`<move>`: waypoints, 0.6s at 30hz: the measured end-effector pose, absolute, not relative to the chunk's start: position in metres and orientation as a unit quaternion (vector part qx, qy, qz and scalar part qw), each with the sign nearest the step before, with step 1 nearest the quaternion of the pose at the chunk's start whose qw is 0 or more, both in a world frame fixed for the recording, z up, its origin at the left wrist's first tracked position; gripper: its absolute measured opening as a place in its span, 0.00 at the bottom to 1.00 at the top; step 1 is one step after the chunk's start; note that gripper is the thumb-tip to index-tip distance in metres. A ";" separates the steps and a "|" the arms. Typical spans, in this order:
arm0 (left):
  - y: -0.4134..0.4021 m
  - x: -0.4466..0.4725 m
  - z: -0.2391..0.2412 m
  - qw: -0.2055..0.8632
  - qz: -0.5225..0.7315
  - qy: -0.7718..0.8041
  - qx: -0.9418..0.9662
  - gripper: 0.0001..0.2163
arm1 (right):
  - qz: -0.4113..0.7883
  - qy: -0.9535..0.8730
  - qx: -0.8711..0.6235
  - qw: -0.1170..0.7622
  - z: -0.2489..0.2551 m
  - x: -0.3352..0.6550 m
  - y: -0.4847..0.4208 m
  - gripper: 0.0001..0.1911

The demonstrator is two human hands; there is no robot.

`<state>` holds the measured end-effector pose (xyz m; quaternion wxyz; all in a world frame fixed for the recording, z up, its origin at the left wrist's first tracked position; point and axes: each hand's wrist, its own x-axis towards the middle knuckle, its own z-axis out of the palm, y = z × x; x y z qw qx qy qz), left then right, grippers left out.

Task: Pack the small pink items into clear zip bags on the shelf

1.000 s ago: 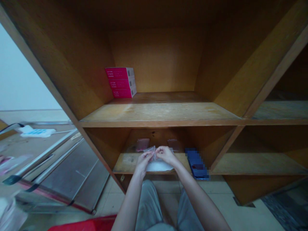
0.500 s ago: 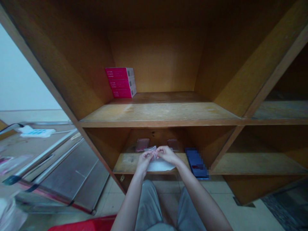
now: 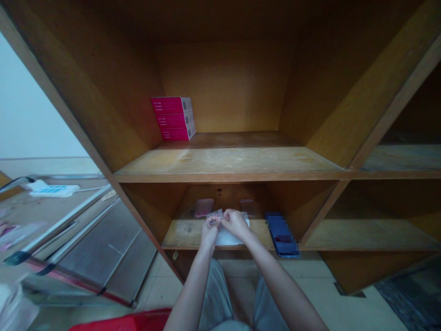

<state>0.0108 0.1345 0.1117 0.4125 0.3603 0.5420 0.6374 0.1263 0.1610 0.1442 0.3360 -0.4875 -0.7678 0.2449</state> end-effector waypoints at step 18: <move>0.132 0.000 0.107 0.474 0.621 0.512 0.356 0.13 | 0.150 -0.841 -0.444 0.268 0.166 0.138 0.157 0.13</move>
